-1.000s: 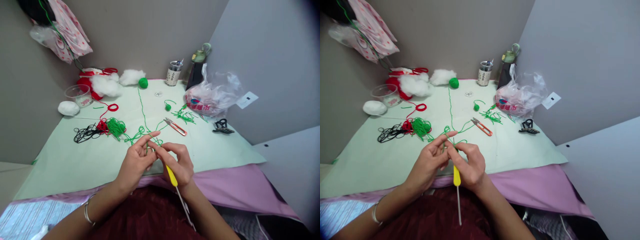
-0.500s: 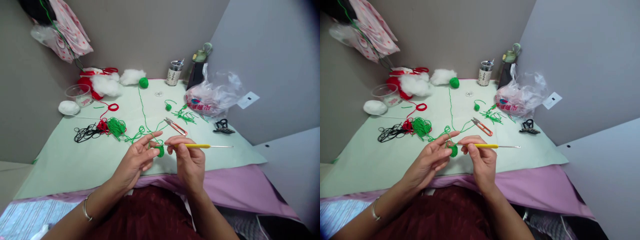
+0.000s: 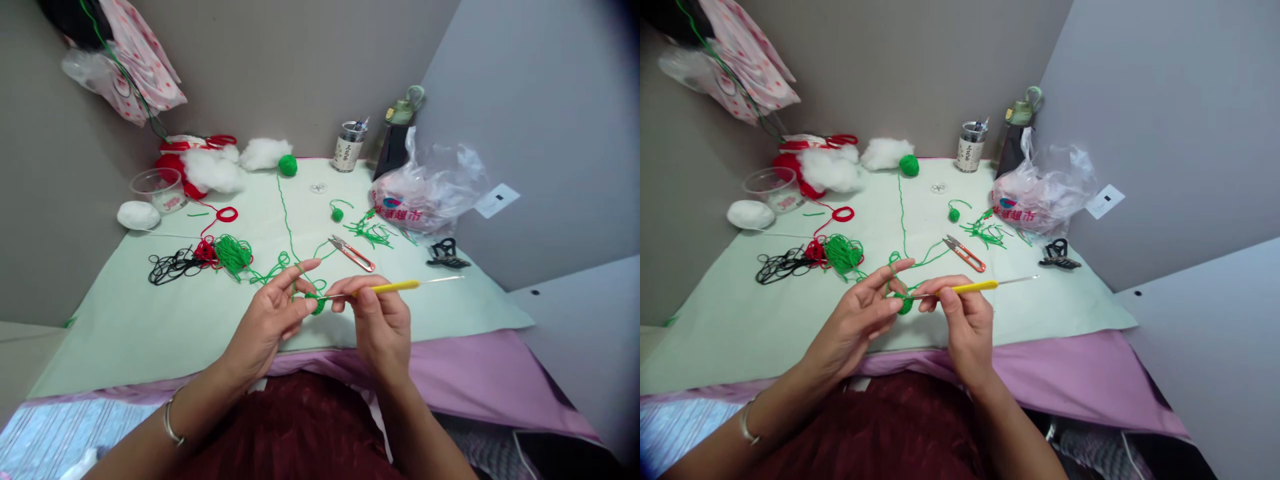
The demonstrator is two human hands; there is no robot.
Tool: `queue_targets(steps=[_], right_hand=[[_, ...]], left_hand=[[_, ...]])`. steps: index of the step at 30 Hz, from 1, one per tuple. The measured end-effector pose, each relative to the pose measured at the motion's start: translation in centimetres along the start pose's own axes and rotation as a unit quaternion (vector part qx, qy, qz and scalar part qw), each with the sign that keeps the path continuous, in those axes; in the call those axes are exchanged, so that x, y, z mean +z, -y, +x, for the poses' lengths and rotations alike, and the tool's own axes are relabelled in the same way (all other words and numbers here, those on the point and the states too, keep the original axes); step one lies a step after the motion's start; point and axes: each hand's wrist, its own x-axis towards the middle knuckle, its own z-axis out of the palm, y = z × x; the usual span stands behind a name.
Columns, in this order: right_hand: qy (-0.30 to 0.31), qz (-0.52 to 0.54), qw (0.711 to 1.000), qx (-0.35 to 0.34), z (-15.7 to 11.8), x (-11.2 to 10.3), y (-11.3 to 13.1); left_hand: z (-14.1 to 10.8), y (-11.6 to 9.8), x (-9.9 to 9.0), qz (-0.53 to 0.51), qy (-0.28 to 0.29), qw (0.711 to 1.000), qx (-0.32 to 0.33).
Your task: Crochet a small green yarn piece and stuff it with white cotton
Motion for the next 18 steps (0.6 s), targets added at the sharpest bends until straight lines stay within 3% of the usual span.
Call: queue_targets(steps=[3, 5, 8, 10, 13, 15, 18], right_hand=[[0.034, -0.136, 0.984, -0.112, -0.4, 0.1, 0.2], [0.054, -0.240, 0.947, -0.208, -0.9, 0.2, -0.2], [0.029, -0.335, 0.897, -0.287, -1.5, 0.3, -1.0], [0.020, -0.299, 0.918, -0.259, -1.5, 0.3, -1.2], [-0.027, -0.133, 0.981, -0.136, -1.0, 0.3, -0.7], [-0.033, -0.045, 0.996, -0.076, -0.4, 0.3, -0.3], [-0.006, -0.051, 0.997, -0.058, 0.1, 0.5, 0.0]], left_hand=[[-0.2, 0.5, 0.2, 0.056, -0.034, 0.996, 0.060], [-0.2, 0.8, 0.3, 0.072, -0.060, 0.992, 0.082], [-0.2, 0.6, 0.5, 0.009, -0.039, 0.999, 0.024], [0.0, 0.1, 0.5, -0.056, -0.003, 0.998, -0.036], [0.3, -0.6, 0.3, -0.104, 0.018, 0.992, -0.063], [0.3, -0.7, 0.3, -0.096, 0.018, 0.994, -0.050], [0.2, -0.3, 0.4, -0.052, 0.010, 0.998, -0.027]])
